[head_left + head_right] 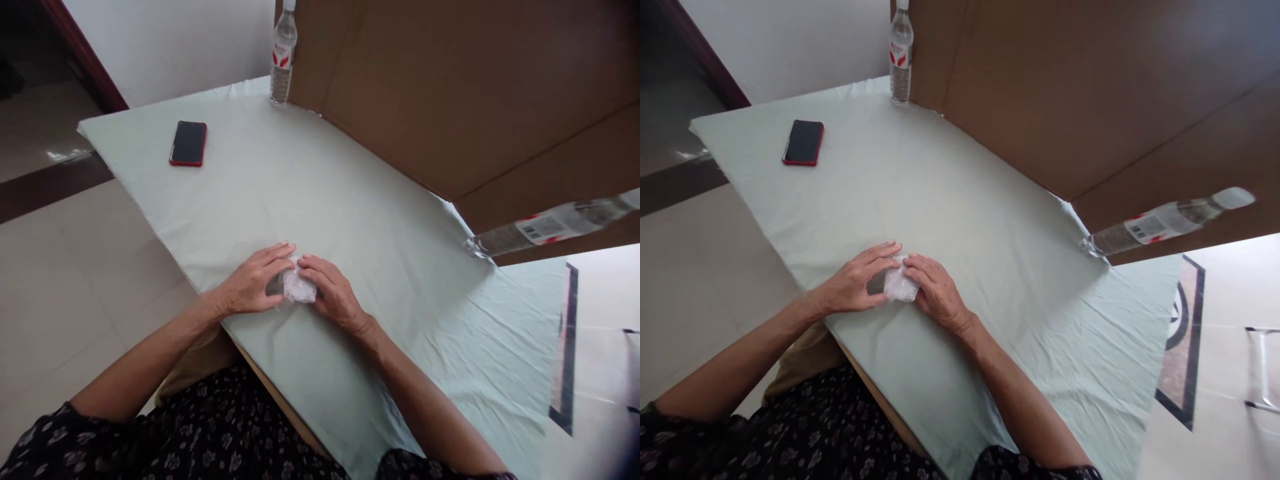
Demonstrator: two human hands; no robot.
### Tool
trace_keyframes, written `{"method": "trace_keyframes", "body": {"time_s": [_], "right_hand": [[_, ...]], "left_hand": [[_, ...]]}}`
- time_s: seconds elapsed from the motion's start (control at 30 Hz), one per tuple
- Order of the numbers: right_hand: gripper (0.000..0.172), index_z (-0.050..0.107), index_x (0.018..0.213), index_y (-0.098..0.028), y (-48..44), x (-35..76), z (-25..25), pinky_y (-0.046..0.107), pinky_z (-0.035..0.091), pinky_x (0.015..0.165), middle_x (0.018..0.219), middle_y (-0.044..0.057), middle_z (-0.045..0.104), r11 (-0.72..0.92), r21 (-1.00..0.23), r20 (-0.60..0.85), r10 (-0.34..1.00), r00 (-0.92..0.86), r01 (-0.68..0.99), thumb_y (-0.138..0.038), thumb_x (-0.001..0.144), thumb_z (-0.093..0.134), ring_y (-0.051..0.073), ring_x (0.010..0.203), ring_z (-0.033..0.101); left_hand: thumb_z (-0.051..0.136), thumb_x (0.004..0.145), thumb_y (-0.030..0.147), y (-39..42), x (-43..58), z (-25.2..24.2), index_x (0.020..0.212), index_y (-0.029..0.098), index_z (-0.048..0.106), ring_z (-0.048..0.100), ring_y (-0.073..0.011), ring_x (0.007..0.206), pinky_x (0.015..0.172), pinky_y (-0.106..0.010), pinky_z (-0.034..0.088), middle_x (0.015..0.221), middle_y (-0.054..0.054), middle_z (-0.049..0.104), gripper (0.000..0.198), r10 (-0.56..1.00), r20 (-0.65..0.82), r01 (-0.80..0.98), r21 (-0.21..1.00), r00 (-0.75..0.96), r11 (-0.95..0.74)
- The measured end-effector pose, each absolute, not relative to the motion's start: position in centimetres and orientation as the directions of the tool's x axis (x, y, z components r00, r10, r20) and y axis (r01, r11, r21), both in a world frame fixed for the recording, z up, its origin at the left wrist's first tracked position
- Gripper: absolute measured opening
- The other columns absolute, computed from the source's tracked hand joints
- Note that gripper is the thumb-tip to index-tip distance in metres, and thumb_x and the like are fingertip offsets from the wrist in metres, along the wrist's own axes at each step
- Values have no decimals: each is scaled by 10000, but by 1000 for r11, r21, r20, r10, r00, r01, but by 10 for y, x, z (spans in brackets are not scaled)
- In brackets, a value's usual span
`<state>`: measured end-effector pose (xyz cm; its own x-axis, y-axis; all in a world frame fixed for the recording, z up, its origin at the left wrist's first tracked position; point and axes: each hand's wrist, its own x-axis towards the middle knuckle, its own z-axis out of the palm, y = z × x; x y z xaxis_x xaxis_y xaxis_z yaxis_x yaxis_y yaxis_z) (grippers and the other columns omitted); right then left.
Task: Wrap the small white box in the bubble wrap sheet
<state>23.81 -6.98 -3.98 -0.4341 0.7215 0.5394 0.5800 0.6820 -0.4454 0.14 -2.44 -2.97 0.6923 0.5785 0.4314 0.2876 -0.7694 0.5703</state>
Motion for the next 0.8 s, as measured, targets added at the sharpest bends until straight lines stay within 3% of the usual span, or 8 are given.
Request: {"method": "trace_keyframes", "body": {"time_s": [0.1, 0.2, 0.3, 0.37, 0.43, 0.6, 0.7, 0.8], "right_hand": [[263, 668, 1158, -257, -65, 238, -36, 438, 528, 1073, 1300, 104, 715, 599, -586, 489, 799, -351, 546, -171, 929, 570, 226, 1285, 635], [210, 707, 1109, -258, -58, 236, -26, 403, 547, 1007, 1207, 77, 747, 375, -816, 302, 925, -228, 440, -307, 914, 644, 228, 1142, 695], [291, 742, 1020, -225, -52, 235, -20, 360, 577, 835, 986, 44, 776, 72, -962, 24, 983, -182, 264, -470, 872, 690, 211, 899, 717], [356, 752, 967, -204, -48, 233, -20, 344, 562, 786, 891, 29, 767, -30, -981, -63, 983, -171, 192, -532, 833, 714, 198, 817, 693], [384, 749, 924, -197, -45, 231, -22, 329, 542, 774, 851, 20, 752, -44, -984, -69, 987, -146, 173, -559, 796, 739, 186, 788, 668], [364, 723, 846, -194, -42, 231, -25, 291, 503, 721, 777, 4, 706, -24, -984, -46, 991, -123, 176, -554, 796, 738, 158, 732, 625], [389, 723, 926, -190, -44, 232, -26, 296, 516, 744, 829, 15, 716, -17, -990, -35, 991, -132, 137, -565, 820, 719, 163, 771, 649], [506, 694, 1081, -199, -47, 231, -31, 325, 549, 783, 944, 40, 737, -27, -997, -39, 983, -179, 68, -574, 755, 790, 192, 851, 686]], "left_hand": [[584, 863, 137, -18, 4, -30, 1212, 178, 615, 569, -274, 1351, 1108, -458, 491, 1415, -171, 615, 353, 629, 419, 298, 622, 655, -724], [605, 869, 227, -11, 12, -23, 1118, 179, 669, 693, -205, 1016, 890, -328, 561, 1146, -97, 734, 262, 744, 330, 299, 764, 581, -572], [605, 885, 384, -7, 19, -13, 866, 165, 694, 579, -134, 662, 615, -245, 458, 752, -3, 672, 237, 840, 117, 391, 845, 530, -364], [556, 903, 436, -7, 22, -9, 743, 162, 661, 493, -120, 597, 558, -243, 377, 636, 18, 581, 334, 870, 31, 456, 842, 492, -287], [557, 893, 462, -9, 22, -7, 755, 157, 669, 500, -130, 631, 581, -251, 383, 669, 5, 593, 353, 885, 26, 459, 847, 465, -267], [680, 808, 404, -11, 21, -7, 1176, 164, 665, 638, -176, 860, 745, -276, 509, 1011, -52, 712, 439, 775, -72, 193, 979, 627, -66], [688, 787, 322, -10, 22, -9, 1221, 160, 640, 656, -173, 888, 784, -286, 529, 1051, -58, 709, 466, 762, -112, 132, 991, 638, 34], [677, 788, 308, -8, 25, -9, 1218, 148, 646, 664, -182, 901, 780, -294, 535, 1064, -70, 714, 460, 797, -131, 140, 988, 590, 59]]}}
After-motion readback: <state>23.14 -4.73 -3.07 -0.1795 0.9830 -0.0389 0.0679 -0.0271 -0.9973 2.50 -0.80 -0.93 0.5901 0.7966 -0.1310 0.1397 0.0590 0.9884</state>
